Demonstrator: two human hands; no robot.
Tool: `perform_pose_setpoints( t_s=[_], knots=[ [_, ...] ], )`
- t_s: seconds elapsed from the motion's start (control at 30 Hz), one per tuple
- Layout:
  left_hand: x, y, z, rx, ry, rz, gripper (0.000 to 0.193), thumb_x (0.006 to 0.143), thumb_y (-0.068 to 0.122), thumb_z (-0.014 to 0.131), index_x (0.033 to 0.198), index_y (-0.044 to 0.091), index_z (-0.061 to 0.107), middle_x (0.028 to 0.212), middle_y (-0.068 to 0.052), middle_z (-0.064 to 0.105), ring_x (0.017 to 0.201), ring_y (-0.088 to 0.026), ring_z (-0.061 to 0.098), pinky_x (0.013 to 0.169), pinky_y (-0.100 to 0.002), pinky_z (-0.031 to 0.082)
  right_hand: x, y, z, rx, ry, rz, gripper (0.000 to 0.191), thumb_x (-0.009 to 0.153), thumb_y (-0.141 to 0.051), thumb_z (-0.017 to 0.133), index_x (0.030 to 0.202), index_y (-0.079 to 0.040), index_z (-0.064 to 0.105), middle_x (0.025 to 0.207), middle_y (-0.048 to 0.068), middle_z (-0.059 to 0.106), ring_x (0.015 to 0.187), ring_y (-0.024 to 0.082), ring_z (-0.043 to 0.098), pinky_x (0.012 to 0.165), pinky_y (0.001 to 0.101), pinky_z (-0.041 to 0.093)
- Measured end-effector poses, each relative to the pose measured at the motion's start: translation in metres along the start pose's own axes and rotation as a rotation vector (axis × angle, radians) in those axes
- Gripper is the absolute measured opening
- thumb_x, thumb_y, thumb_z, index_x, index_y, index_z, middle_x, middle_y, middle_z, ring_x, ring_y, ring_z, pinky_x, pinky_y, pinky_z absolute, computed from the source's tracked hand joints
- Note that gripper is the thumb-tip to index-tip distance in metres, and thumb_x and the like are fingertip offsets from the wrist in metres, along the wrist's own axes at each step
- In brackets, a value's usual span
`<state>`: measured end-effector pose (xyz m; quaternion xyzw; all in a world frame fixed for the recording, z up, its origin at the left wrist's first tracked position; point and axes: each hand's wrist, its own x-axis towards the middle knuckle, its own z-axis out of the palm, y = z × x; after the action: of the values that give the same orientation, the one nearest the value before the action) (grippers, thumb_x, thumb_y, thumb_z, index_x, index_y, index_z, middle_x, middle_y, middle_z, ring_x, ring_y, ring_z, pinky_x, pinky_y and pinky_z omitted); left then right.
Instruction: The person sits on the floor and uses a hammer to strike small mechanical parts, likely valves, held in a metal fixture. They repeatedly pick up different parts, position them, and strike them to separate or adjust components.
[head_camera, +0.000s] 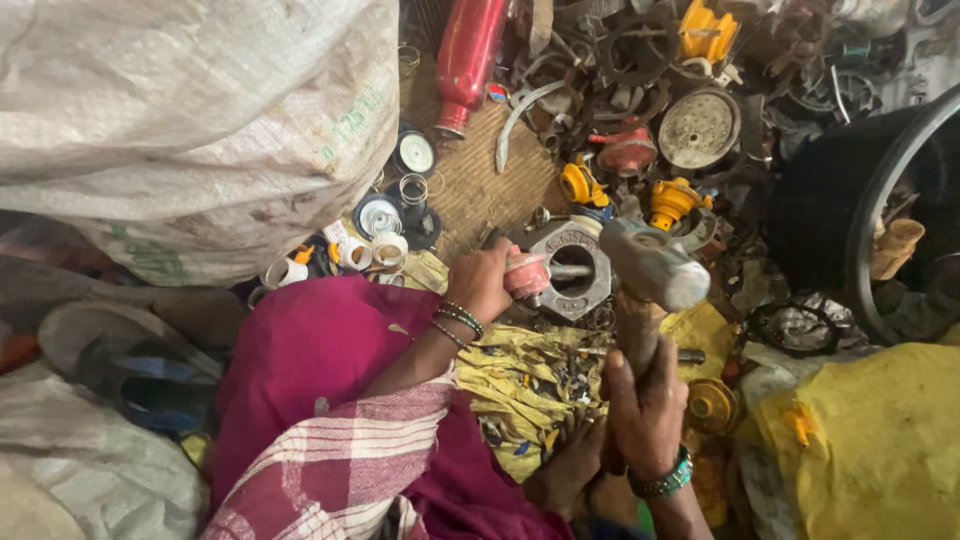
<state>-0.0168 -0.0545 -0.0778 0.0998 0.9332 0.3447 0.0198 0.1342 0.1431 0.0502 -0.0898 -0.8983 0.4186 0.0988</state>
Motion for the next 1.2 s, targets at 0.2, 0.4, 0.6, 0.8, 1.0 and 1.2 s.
perform_pose_setpoints(
  t_s=[0.2,0.4,0.6,0.8,1.0,1.2],
  knots=[
    [0.003,-0.017,0.007,-0.032,-0.030,-0.013,0.037,0.074,0.026,0.087,0.103,0.015,0.068,0.086,-0.015,0.075,0.083,-0.036,0.073,0.074,-0.048,0.056,0.008,0.061,0.052,-0.350,-0.240,0.188,0.045,0.096,-0.035,0.064,0.121,0.001,0.056,0.070,0.018,0.068,0.055,0.026,0.065,0.049,0.0422,0.051],
    [0.004,-0.015,-0.017,0.015,-0.156,-0.010,0.051,0.052,0.024,0.091,0.099,0.015,0.073,0.089,-0.015,0.075,0.087,-0.035,0.072,0.078,-0.046,0.056,0.014,0.102,0.047,-0.145,-0.154,0.367,0.044,0.099,-0.040,0.060,0.113,0.001,0.061,0.067,0.016,0.068,0.055,0.025,0.063,0.050,0.0434,0.050],
    [0.009,0.020,-0.047,-0.125,-0.035,0.091,0.055,0.063,0.021,0.087,0.115,0.015,0.068,0.089,-0.014,0.073,0.086,-0.038,0.071,0.075,-0.048,0.054,0.013,0.118,0.053,-0.101,-0.120,0.392,0.047,0.095,-0.037,0.062,0.121,0.002,0.056,0.065,0.018,0.066,0.054,0.025,0.061,0.049,0.0428,0.049],
    [0.016,0.016,-0.025,-0.243,0.269,0.358,0.062,0.075,-0.001,0.068,0.135,0.014,0.062,0.108,-0.019,0.070,0.097,-0.041,0.068,0.083,-0.048,0.054,0.006,0.132,0.063,-0.020,-0.087,0.244,0.045,0.099,-0.038,0.063,0.117,0.003,0.059,0.071,0.016,0.066,0.058,0.021,0.062,0.052,0.0389,0.049],
    [0.018,0.009,0.002,-0.352,0.001,0.232,0.054,0.089,0.001,0.065,0.141,0.018,0.061,0.128,-0.015,0.070,0.114,-0.036,0.069,0.095,-0.044,0.056,0.009,0.138,0.065,-0.047,-0.139,0.393,0.052,0.098,-0.041,0.060,0.126,0.003,0.058,0.073,0.014,0.069,0.058,0.021,0.063,0.053,0.0376,0.051],
    [0.000,0.023,0.006,-0.182,-0.061,0.474,0.086,0.070,0.002,0.072,0.149,-0.004,0.039,0.133,-0.028,0.056,0.115,-0.044,0.059,0.095,-0.048,0.049,0.005,0.162,0.072,0.045,-0.109,0.342,0.061,0.098,-0.042,0.062,0.134,0.007,0.055,0.086,0.016,0.073,0.070,0.021,0.067,0.060,0.0354,0.054]
  ],
)
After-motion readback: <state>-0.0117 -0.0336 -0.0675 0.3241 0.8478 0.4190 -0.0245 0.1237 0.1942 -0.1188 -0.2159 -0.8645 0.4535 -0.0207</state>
